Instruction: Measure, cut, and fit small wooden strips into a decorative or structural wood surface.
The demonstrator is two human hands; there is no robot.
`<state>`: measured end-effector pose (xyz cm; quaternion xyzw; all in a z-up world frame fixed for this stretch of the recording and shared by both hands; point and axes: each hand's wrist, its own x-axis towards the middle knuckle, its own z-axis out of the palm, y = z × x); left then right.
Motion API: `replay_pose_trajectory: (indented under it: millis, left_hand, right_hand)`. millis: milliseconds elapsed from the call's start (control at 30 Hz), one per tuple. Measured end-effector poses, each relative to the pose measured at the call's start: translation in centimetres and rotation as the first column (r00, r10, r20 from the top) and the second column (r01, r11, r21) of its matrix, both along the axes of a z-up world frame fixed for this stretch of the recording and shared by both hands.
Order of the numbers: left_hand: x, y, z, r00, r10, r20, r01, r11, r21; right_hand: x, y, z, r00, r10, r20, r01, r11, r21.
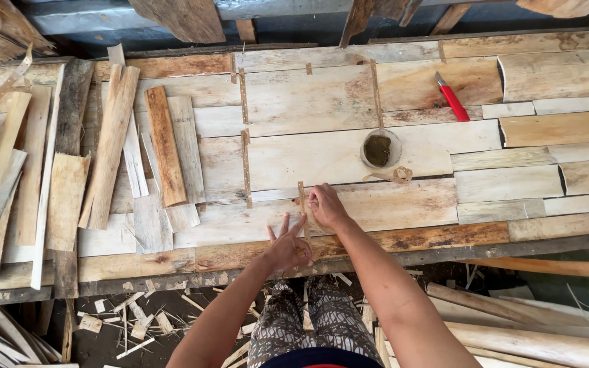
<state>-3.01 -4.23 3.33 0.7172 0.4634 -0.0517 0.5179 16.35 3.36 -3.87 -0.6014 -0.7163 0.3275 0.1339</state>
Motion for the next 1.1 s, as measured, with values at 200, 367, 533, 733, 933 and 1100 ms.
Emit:
replay_pose_trajectory:
  millis: [200, 367, 533, 733, 933, 1100]
  left_hand:
    - [-0.1, 0.0, 0.1, 1.000, -0.016, -0.006, 0.016, 1.000, -0.010]
    - [0.3, -0.2, -0.7, 0.999, -0.024, -0.041, 0.025, 0.999, 0.025]
    - [0.6, -0.2, -0.3, 0.995, -0.051, -0.082, 0.053, 0.998, 0.030]
    - [0.8, -0.5, -1.6, 0.994, -0.055, -0.096, 0.061, 0.996, 0.066]
    - [0.7, -0.3, -1.1, 0.993, -0.054, -0.107, 0.061, 0.997, 0.056]
    - [0.9, -0.5, -1.6, 0.993, -0.046, -0.110, 0.053, 0.996, 0.065]
  right_hand:
    - [-0.1, 0.1, 0.0, 1.000, 0.001, 0.018, 0.000, 1.000, -0.030]
    - [-0.6, 0.4, 0.0, 0.999, -0.042, 0.015, 0.042, 0.999, -0.017]
    - [-1.6, 1.2, 0.4, 0.991, -0.128, 0.042, 0.130, 0.991, -0.041]
    - [-2.8, 2.1, 1.4, 0.965, -0.224, 0.139, 0.246, 0.953, -0.175]
    - [-3.0, 2.2, 1.2, 0.961, -0.211, 0.181, 0.237, 0.962, -0.139]
    - [-3.0, 2.1, 2.0, 0.964, -0.196, 0.179, 0.226, 0.960, -0.164]
